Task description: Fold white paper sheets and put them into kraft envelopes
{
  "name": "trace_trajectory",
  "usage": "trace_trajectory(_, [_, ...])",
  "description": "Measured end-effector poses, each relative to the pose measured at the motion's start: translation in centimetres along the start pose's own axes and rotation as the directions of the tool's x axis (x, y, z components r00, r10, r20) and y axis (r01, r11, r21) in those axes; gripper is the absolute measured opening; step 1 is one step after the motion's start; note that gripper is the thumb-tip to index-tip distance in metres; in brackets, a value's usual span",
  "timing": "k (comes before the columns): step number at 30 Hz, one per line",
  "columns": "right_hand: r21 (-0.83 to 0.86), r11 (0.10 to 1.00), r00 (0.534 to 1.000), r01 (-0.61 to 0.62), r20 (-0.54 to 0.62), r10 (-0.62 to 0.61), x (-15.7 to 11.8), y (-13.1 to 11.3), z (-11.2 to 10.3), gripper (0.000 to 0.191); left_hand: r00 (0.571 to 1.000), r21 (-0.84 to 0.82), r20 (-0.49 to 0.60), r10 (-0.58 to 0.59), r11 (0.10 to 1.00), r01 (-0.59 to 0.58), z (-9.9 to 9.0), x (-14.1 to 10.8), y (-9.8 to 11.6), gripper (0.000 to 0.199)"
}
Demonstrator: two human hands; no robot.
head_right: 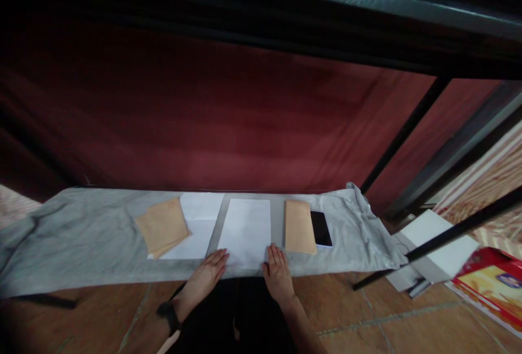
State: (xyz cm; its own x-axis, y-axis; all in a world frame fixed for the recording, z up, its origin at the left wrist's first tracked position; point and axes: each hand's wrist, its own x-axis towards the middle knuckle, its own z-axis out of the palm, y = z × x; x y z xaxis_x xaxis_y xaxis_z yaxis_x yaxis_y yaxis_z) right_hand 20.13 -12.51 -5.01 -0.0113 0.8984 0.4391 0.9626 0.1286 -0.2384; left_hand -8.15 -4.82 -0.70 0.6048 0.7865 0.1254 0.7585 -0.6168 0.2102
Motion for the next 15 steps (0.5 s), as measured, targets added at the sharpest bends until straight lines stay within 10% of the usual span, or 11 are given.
trace_trajectory(7, [0.177, 0.984, 0.999, 0.015, 0.035, -0.021, -0.7, 0.8, -1.7, 0.062, 0.997, -0.057, 0.049, -0.055, 0.997, 0.058, -3.2, 0.3, 1.5, 0.051])
trace_trajectory(15, [0.522, 0.827, 0.973, -0.206, 0.023, 0.228, 1.0, 0.8, -4.2, 0.039, 0.996, -0.379, -0.089, 0.01, 0.924, -0.044, -8.3, -1.5, 2.4, 0.035])
